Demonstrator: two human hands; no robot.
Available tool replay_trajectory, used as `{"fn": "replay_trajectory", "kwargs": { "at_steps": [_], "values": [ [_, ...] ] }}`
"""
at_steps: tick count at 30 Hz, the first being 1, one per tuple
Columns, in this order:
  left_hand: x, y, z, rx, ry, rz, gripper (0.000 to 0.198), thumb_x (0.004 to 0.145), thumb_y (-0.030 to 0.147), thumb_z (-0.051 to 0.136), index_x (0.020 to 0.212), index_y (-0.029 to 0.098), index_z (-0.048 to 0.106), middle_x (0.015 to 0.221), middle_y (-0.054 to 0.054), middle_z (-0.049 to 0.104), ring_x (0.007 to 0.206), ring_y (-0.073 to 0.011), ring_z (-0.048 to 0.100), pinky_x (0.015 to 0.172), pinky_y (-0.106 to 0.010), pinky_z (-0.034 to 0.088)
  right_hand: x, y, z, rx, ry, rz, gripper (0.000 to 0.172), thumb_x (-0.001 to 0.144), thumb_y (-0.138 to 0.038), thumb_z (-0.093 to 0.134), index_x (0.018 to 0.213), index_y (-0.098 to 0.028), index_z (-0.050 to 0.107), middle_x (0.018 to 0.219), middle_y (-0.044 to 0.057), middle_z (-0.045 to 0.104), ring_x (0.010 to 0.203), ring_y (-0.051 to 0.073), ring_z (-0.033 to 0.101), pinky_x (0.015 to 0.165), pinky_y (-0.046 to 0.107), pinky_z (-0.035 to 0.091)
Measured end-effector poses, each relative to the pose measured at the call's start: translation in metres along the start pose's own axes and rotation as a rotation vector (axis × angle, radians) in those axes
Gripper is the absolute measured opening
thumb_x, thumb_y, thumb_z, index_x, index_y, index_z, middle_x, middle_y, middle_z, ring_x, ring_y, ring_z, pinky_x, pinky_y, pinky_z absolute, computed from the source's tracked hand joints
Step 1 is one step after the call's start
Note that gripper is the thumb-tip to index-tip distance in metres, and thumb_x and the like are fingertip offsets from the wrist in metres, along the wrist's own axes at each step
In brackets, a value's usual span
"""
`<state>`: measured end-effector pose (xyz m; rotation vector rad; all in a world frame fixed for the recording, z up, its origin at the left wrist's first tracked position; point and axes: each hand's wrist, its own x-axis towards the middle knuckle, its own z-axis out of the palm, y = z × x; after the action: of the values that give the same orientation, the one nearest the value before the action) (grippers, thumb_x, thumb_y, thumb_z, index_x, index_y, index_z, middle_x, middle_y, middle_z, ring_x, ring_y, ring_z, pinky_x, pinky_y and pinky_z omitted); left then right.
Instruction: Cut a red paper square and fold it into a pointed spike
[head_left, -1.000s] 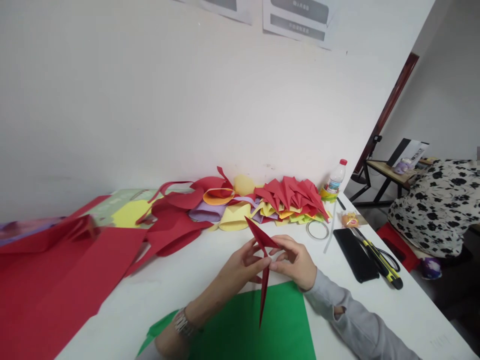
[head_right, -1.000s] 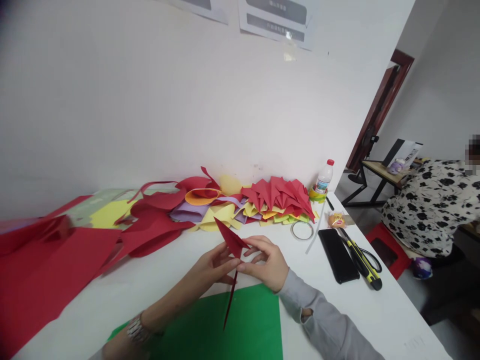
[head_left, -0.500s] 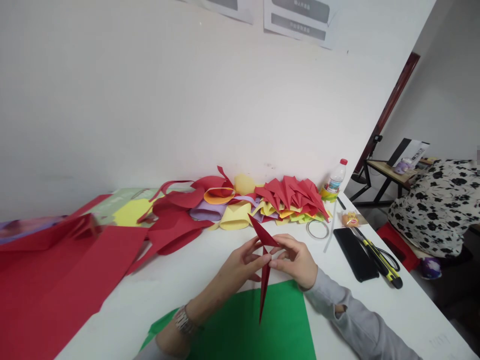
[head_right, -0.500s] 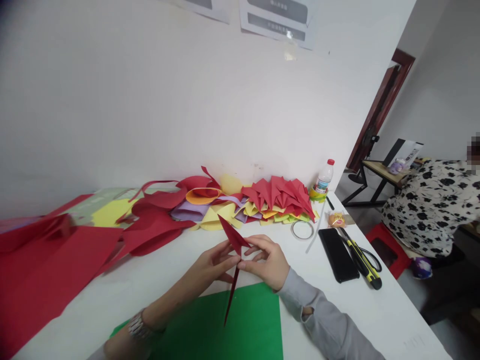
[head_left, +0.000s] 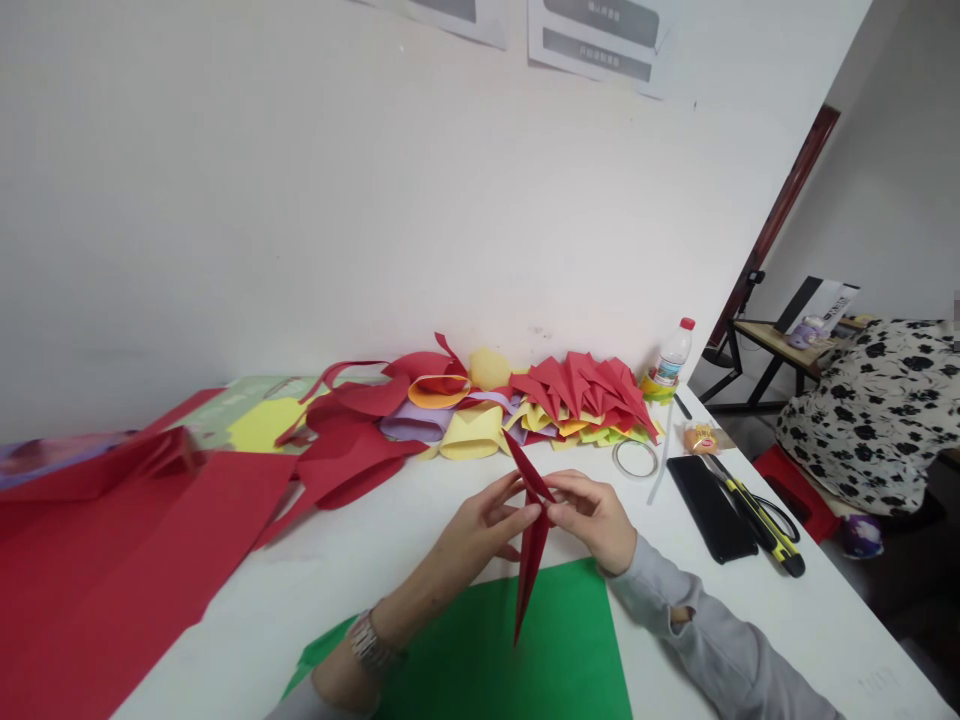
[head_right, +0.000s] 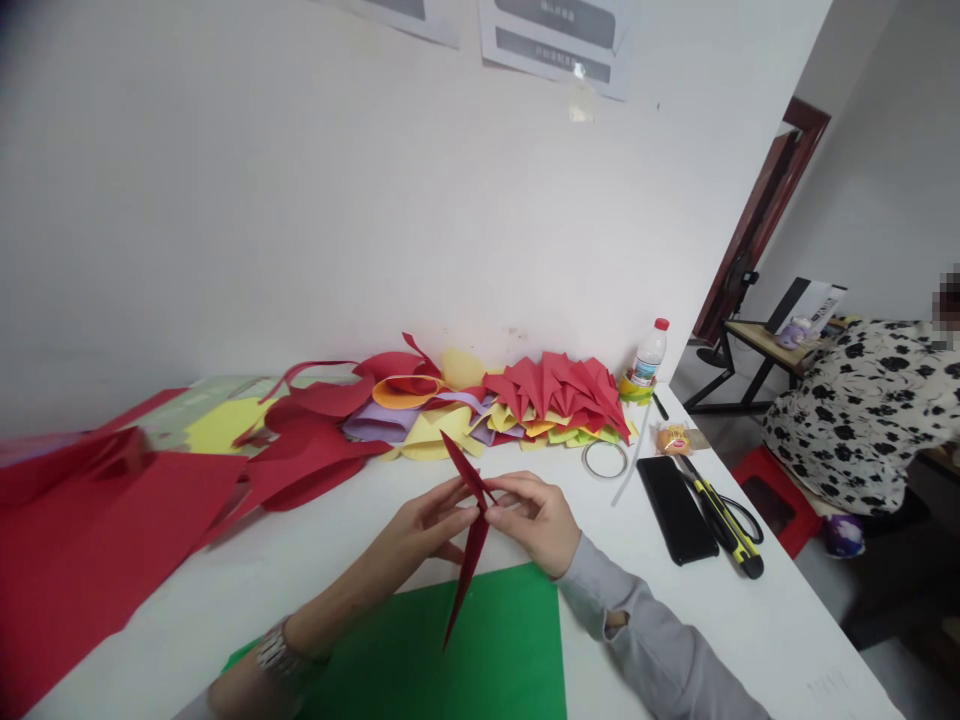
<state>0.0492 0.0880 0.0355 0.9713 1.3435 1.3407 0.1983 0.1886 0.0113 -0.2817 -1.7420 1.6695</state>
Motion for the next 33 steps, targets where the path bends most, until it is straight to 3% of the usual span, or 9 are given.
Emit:
{"fn": "replay_trajectory", "kwargs": {
  "at_steps": [9, 14, 20, 33],
  "values": [
    [0.0003, -0.0006, 0.0002, 0.009, 0.01, -0.005, 0.077, 0.065, 0.053, 0.078, 0.129, 0.016, 0.056, 0.093, -0.01, 0.071, 0.079, -0.0241, 0.066, 0.055, -0.03, 0.057, -0.0011, -0.0027, 0.0025, -0.028, -0.022, 0.008, 0.041, 0.073, -0.042, 0.079, 0.109, -0.026, 0.072, 0.109, 0.006, 0.062, 0.083, 0.015, 0.062, 0.079, 0.032, 0.054],
    [0.0012, -0.0017, -0.0007, 0.01, -0.002, -0.008, 0.079, 0.064, 0.054, 0.077, 0.13, 0.016, 0.055, 0.089, -0.009, 0.071, 0.081, -0.0257, 0.066, 0.056, -0.031, 0.057, -0.0003, -0.0015, 0.0012, -0.039, -0.009, 0.0, 0.04, 0.074, -0.042, 0.079, 0.109, -0.026, 0.072, 0.111, 0.007, 0.062, 0.086, 0.016, 0.062, 0.079, 0.032, 0.054],
    [0.0014, -0.0021, -0.0012, 0.016, -0.007, -0.015, 0.078, 0.065, 0.055, 0.076, 0.129, 0.016, 0.055, 0.103, -0.013, 0.071, 0.088, -0.0277, 0.067, 0.057, -0.031, 0.058, 0.0003, -0.0002, 0.0006, -0.037, 0.02, 0.003, 0.039, 0.072, -0.041, 0.081, 0.106, -0.025, 0.073, 0.111, 0.006, 0.063, 0.084, 0.015, 0.063, 0.075, 0.03, 0.053],
    [0.001, -0.0039, -0.0027, 0.049, -0.01, -0.006, 0.077, 0.069, 0.059, 0.072, 0.131, 0.017, 0.053, 0.112, -0.014, 0.068, 0.094, -0.0288, 0.065, 0.058, -0.032, 0.058, 0.0023, 0.0055, -0.0014, -0.016, 0.054, 0.002, 0.039, 0.069, -0.041, 0.083, 0.103, -0.023, 0.074, 0.106, 0.006, 0.064, 0.08, 0.015, 0.063, 0.072, 0.028, 0.052]
  ]
}}
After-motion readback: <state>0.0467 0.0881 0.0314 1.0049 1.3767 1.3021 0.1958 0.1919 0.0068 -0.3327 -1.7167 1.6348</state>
